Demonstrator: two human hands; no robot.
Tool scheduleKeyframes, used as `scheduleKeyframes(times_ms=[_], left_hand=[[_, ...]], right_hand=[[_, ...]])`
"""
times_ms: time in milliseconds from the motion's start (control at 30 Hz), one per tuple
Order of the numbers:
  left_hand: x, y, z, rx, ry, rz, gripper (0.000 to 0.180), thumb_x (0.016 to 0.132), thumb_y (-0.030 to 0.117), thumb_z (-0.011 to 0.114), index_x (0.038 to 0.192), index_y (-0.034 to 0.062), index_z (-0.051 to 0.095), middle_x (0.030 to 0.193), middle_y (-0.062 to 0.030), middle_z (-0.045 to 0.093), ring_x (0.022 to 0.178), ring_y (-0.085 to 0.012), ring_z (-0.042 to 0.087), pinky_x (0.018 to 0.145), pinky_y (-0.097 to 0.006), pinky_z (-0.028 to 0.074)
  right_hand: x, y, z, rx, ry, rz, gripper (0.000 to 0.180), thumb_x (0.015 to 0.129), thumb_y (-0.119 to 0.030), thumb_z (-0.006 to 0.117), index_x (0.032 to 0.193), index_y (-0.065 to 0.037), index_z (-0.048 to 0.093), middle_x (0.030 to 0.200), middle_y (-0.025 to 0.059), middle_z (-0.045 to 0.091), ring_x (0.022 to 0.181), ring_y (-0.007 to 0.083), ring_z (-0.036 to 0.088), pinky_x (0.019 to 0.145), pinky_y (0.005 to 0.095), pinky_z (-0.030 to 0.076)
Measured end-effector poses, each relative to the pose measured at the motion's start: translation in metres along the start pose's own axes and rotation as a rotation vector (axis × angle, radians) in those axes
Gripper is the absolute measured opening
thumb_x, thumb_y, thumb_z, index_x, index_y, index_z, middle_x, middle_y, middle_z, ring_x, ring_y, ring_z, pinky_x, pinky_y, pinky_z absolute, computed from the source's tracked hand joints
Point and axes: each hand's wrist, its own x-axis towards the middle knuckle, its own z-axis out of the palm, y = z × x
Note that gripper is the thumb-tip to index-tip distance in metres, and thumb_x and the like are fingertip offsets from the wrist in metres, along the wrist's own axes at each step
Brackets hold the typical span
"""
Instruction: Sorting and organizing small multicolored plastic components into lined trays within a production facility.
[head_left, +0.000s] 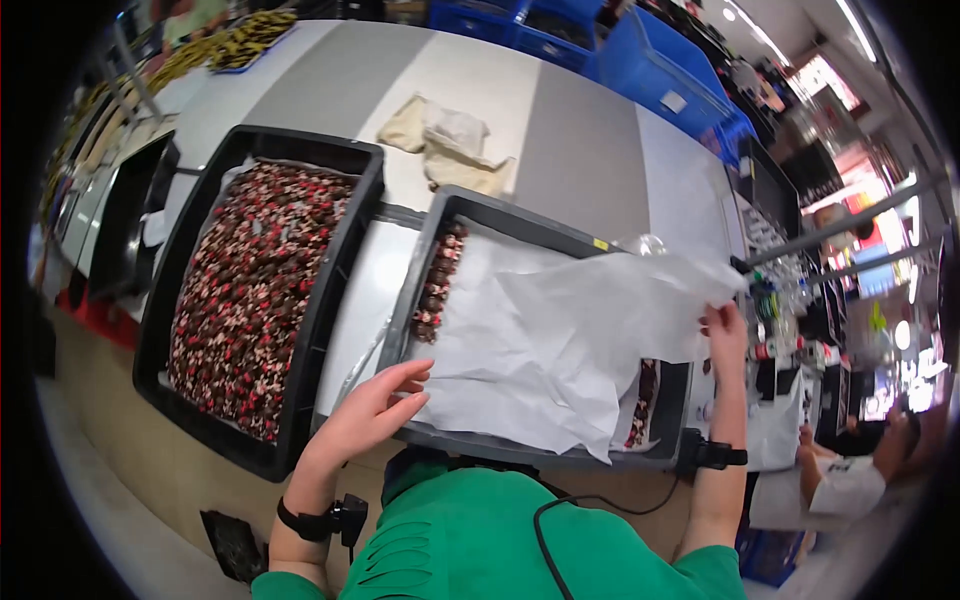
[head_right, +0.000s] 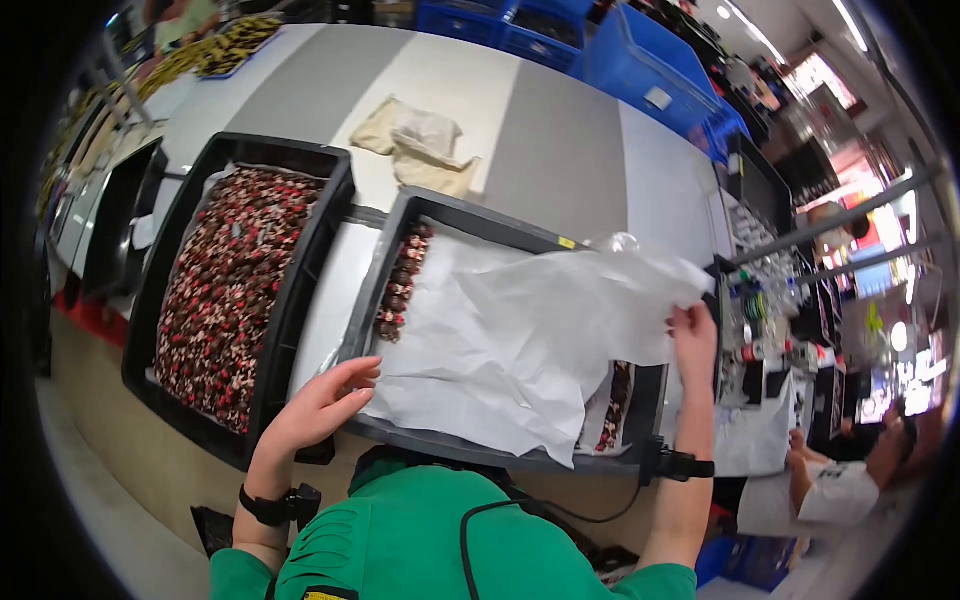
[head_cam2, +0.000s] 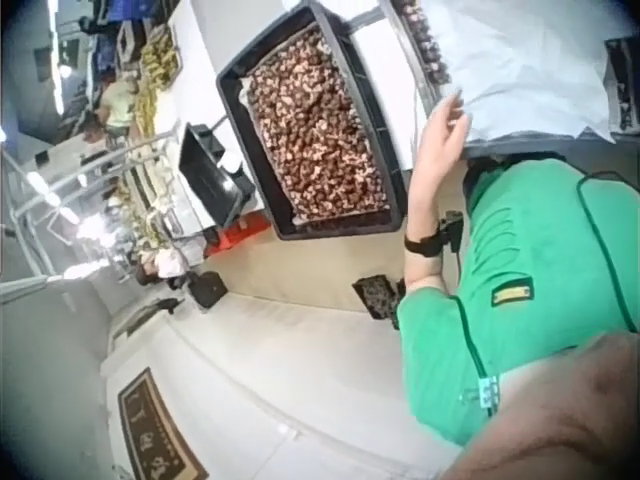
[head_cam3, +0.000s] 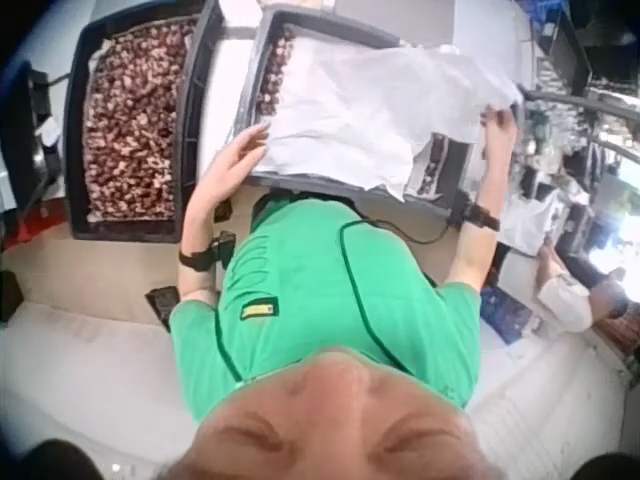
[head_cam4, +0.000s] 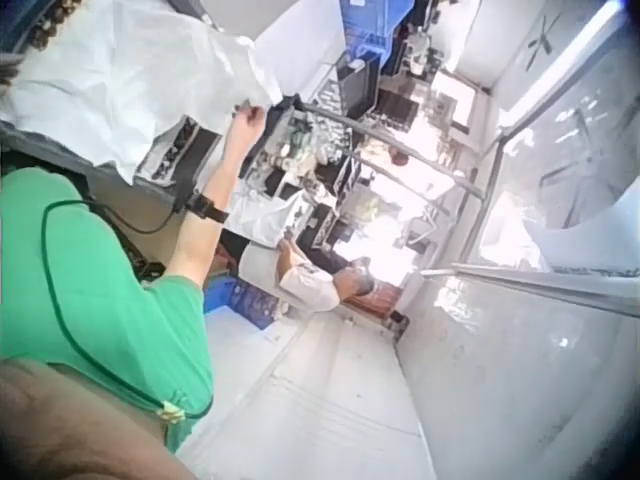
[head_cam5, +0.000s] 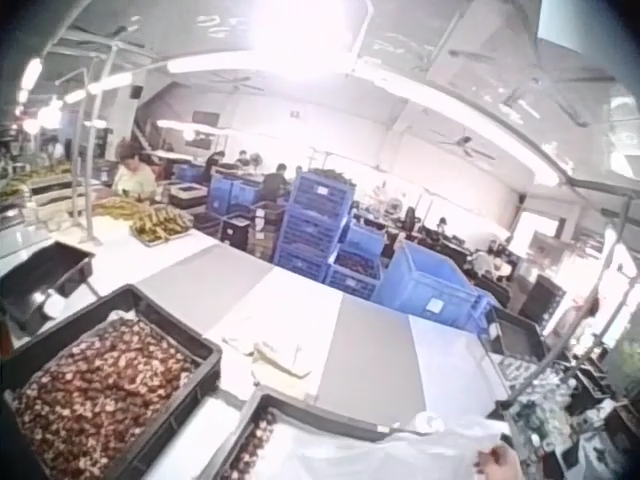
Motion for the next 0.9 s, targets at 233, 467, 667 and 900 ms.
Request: scheduleKeyframes(times_ms=[233, 467, 667, 900], left_hand=[[0.054, 0.016, 0.040, 0.178, -0.183, 0.016, 0.053, 0.093, 0.024, 0.060, 0.139, 0.0044, 0.043, 0.127, -0.0168, 0.055, 0.110, -0.0263, 0.057, 0.090, -0.035, 0.048], [0.033, 0.020, 0.070, 0.317, -0.252, -0.121, 0.050, 0.094, 0.019, 0.059, 0.138, 0.0024, 0.044, 0.130, -0.0148, 0.054, 0.113, -0.0220, 0.057, 0.093, -0.034, 0.048], [0.011, 0.032, 0.077, 0.271, -0.142, -0.214, 0.049, 0.094, 0.015, 0.059, 0.139, 0.0039, 0.044, 0.128, -0.0136, 0.056, 0.113, -0.0198, 0.057, 0.093, -0.033, 0.048], [0.009, 0.035, 0.072, 0.276, -0.171, -0.161, 0.049, 0.094, 0.013, 0.056, 0.141, 0.0050, 0.043, 0.128, -0.0139, 0.056, 0.115, -0.0203, 0.055, 0.097, -0.033, 0.045]], right_hand=[[-0.012, 0.147, -0.102, 0.416, 0.206, 0.061, 0.038, 0.095, -0.022, 0.053, 0.128, -0.002, 0.051, 0.125, 0.0107, 0.057, 0.117, 0.0202, 0.053, 0.100, 0.0381, 0.041], [-0.062, 0.090, -0.082, 0.759, 0.554, 0.059, 0.043, 0.096, -0.025, 0.050, 0.132, -0.002, 0.047, 0.127, 0.0124, 0.056, 0.119, 0.0210, 0.052, 0.100, 0.0388, 0.041], [-0.087, 0.115, -0.202, 1.028, 0.837, 0.025, 0.046, 0.097, -0.028, 0.048, 0.135, -0.002, 0.044, 0.129, 0.0138, 0.054, 0.120, 0.0217, 0.051, 0.101, 0.0395, 0.041], [-0.145, -0.088, -0.082, -0.091, 0.076, -0.776, 0.038, 0.095, -0.032, 0.049, 0.127, -0.012, 0.053, 0.126, 0.0128, 0.057, 0.112, 0.0262, 0.054, 0.096, 0.0405, 0.039]])
